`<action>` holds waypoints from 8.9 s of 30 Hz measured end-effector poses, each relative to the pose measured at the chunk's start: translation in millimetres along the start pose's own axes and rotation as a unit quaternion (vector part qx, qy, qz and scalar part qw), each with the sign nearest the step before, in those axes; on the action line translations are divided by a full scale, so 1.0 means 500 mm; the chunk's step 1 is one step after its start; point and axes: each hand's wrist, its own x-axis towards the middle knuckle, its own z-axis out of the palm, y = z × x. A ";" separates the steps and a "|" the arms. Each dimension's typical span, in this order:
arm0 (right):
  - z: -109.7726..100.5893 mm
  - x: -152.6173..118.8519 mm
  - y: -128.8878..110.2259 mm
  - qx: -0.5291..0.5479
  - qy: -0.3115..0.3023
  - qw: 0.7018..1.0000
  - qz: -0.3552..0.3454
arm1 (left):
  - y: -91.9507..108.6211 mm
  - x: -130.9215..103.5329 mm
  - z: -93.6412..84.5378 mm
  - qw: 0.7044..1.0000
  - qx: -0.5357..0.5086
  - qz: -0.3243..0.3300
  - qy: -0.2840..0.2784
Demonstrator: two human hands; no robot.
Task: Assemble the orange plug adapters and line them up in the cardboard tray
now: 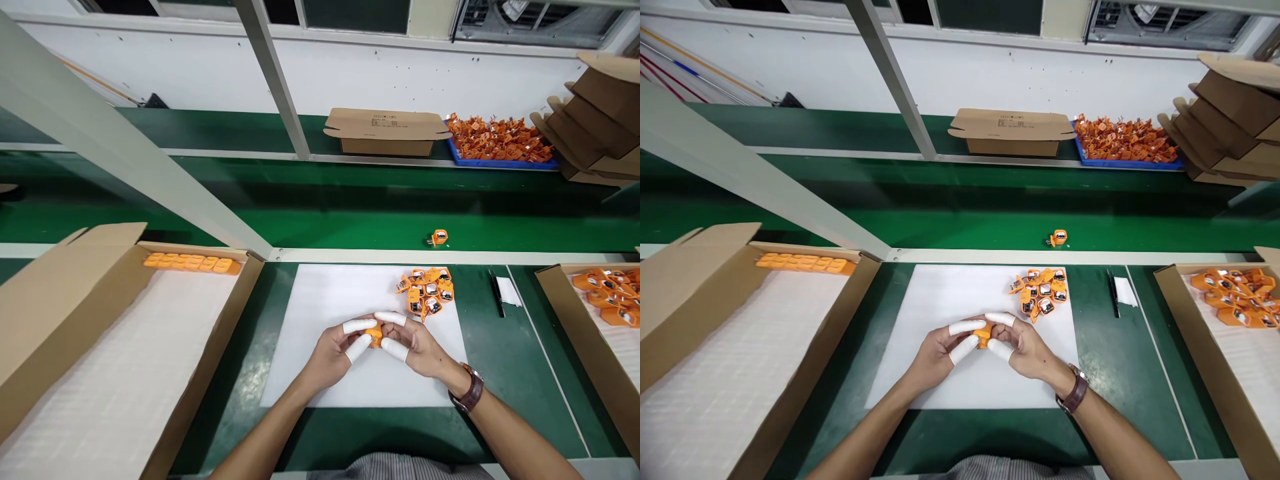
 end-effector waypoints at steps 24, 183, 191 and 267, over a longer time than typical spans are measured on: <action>-0.002 0.000 0.026 -0.062 0.038 0.997 -0.009 | 0.188 -0.072 -0.175 0.837 0.387 0.185 0.341; -0.002 0.003 0.007 -0.103 -0.003 0.993 -0.049 | -0.021 -0.008 0.034 0.992 0.045 0.087 0.080; 0.001 0.011 0.004 -0.059 0.021 0.998 -0.031 | -0.005 -0.009 0.026 0.991 0.063 0.108 0.037; 0.003 0.009 0.050 -0.119 0.034 0.992 -0.039 | 0.269 -0.032 -0.330 0.876 0.430 0.001 0.220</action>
